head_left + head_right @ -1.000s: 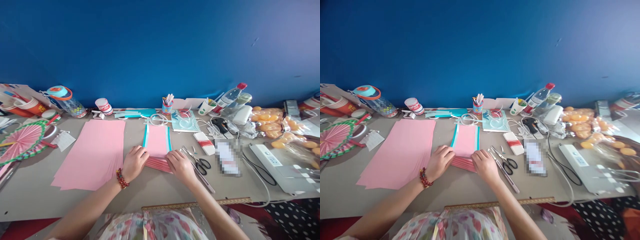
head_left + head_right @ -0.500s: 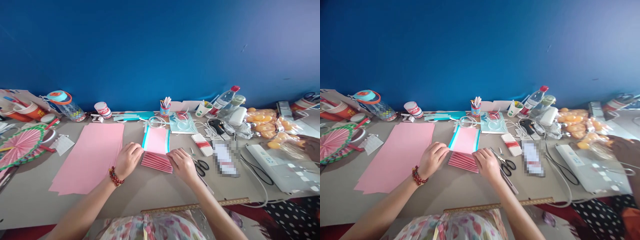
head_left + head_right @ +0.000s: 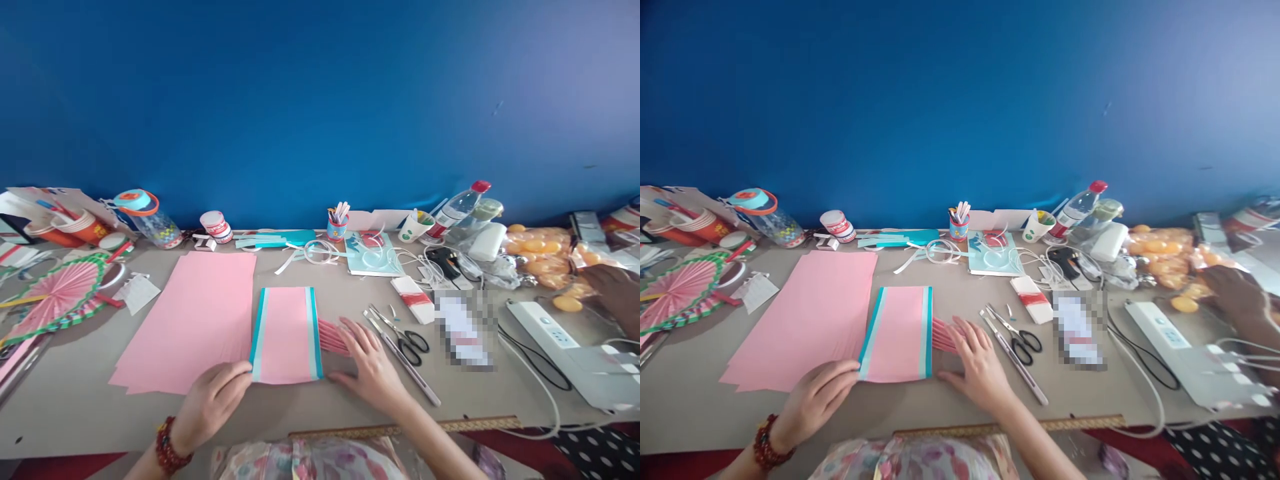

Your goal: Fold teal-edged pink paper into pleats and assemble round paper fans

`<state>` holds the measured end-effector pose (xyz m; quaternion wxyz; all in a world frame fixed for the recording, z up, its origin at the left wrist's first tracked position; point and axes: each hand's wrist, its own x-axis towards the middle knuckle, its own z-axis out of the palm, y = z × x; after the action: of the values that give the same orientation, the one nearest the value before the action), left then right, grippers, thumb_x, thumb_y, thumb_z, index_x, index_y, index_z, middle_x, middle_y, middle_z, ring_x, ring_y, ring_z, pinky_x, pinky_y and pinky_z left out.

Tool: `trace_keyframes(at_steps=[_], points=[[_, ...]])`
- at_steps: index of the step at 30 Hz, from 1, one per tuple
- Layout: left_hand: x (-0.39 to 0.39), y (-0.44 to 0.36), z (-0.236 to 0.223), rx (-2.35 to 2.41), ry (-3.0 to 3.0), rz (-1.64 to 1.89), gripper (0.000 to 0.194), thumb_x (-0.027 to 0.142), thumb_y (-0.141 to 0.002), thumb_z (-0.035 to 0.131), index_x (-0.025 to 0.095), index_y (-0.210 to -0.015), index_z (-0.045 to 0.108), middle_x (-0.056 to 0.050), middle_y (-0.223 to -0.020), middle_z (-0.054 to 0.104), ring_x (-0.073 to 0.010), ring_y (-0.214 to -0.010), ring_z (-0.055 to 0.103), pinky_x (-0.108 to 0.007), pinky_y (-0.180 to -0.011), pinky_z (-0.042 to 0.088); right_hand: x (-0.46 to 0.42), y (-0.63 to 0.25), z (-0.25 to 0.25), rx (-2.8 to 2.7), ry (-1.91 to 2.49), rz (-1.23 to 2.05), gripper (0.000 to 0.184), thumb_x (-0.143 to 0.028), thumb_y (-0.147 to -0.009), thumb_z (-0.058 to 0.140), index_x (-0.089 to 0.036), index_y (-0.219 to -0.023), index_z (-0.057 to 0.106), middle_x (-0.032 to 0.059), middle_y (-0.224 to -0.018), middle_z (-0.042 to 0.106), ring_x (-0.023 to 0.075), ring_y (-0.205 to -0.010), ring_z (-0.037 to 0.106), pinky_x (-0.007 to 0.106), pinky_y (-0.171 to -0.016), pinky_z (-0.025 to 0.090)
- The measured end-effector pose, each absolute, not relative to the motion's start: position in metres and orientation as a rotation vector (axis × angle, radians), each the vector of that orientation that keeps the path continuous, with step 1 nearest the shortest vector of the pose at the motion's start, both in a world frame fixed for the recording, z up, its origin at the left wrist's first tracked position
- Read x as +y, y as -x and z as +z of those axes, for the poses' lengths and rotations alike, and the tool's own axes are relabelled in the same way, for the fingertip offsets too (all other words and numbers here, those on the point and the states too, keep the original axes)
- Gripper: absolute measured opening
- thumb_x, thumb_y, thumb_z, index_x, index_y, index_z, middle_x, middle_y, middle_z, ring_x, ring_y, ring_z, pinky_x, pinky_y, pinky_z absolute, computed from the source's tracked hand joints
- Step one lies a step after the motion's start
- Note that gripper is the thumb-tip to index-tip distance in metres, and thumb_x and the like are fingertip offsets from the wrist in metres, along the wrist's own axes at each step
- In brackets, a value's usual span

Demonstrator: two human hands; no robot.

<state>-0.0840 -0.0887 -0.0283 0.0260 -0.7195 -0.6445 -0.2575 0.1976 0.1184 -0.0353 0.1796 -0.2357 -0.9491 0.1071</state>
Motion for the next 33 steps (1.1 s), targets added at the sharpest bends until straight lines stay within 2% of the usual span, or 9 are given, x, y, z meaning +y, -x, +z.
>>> trace_keyframes(at_steps=[2,5,7,10,16,20,25,29,33], points=[[-0.091,0.088,-0.028,-2.050,2.106,-0.941,0.023,0.013,-0.093,0.048,0.024,-0.105,0.065,-0.005,-0.107,0.071,-0.0170,-0.095,0.070,-0.028,-0.083,0.059,0.132,-0.194,-0.036,-2.714,0.678,0.336,0.066,-0.040,-0.084,0.065,-0.022,-0.143,0.043,0.0148,-0.138,0.055,0.0327,-0.124,0.051,0.052,-0.100,0.045],[-0.092,0.088,-0.024,-2.101,1.929,-1.238,0.020,0.013,-0.092,0.051,0.023,-0.102,0.063,-0.007,-0.105,0.071,-0.0194,-0.098,0.069,-0.032,-0.082,0.060,0.153,-0.187,-0.037,-2.682,0.677,0.351,0.042,-0.022,-0.089,0.055,-0.020,-0.131,0.053,0.0122,-0.116,0.067,0.0277,-0.104,0.061,0.044,-0.090,0.050],[-0.092,0.081,-0.025,-2.123,1.802,-1.417,0.017,0.012,-0.091,0.051,0.022,-0.100,0.062,-0.008,-0.102,0.071,-0.0207,-0.098,0.069,-0.035,-0.081,0.061,0.171,-0.180,-0.036,-2.644,0.732,0.315,0.037,-0.014,-0.088,0.049,-0.019,-0.124,0.057,0.0106,-0.104,0.070,0.0258,-0.092,0.063,0.040,-0.082,0.051],[-0.094,0.069,-0.031,-2.099,1.685,-1.569,0.018,0.008,-0.090,0.051,0.021,-0.100,0.060,-0.009,-0.102,0.070,-0.0219,-0.099,0.068,-0.037,-0.079,0.062,0.204,-0.164,-0.029,-2.498,0.933,0.167,0.032,-0.014,-0.090,0.046,-0.016,-0.119,0.059,0.0111,-0.099,0.069,0.0274,-0.092,0.061,0.040,-0.082,0.049],[-0.082,0.053,-0.045,-1.952,2.055,-1.135,0.026,0.008,-0.091,0.050,0.023,-0.109,0.060,-0.008,-0.111,0.069,-0.0199,-0.101,0.068,-0.033,-0.084,0.059,0.246,-0.117,-0.007,-2.418,0.856,0.187,0.030,-0.019,-0.092,0.048,-0.019,-0.121,0.058,0.0109,-0.112,0.066,0.0273,-0.102,0.057,0.042,-0.092,0.046],[-0.063,0.045,-0.041,-2.182,2.230,-0.804,0.019,0.015,-0.096,0.045,0.022,-0.098,0.062,-0.006,-0.112,0.066,-0.0186,-0.096,0.066,-0.032,-0.081,0.057,0.212,-0.115,0.002,-2.536,0.605,0.338,0.033,-0.030,-0.094,0.054,-0.018,-0.125,0.055,0.0128,-0.127,0.060,0.0273,-0.117,0.052,0.044,-0.102,0.041],[-0.052,0.042,-0.036,-2.264,2.286,-0.731,0.015,0.015,-0.094,0.048,0.021,-0.095,0.062,-0.007,-0.107,0.063,-0.0209,-0.098,0.060,-0.037,-0.084,0.052,0.132,-0.168,-0.009,-2.751,0.278,0.728,0.040,-0.045,-0.085,0.067,-0.020,-0.116,0.058,0.0089,-0.114,0.065,0.0251,-0.107,0.056,0.039,-0.092,0.046],[-0.049,0.042,-0.037,-2.270,2.376,-0.683,0.012,0.014,-0.094,0.049,0.020,-0.096,0.059,-0.006,-0.105,0.060,-0.0214,-0.098,0.055,-0.038,-0.085,0.048,0.100,-0.198,-0.032,-2.756,0.485,0.704,0.013,-0.024,-0.092,0.058,-0.020,-0.104,0.060,0.0076,-0.105,0.066,0.0234,-0.095,0.057,0.038,-0.083,0.046],[-0.044,0.041,-0.036,-2.259,2.427,-0.658,0.014,0.015,-0.096,0.046,0.020,-0.089,0.057,-0.005,-0.103,0.060,-0.0209,-0.096,0.053,-0.038,-0.085,0.045,0.101,-0.200,-0.042,-2.702,0.564,0.673,0.010,-0.022,-0.097,0.052,-0.021,-0.096,0.061,0.0061,-0.099,0.066,0.0212,-0.092,0.057,0.036,-0.083,0.044]])
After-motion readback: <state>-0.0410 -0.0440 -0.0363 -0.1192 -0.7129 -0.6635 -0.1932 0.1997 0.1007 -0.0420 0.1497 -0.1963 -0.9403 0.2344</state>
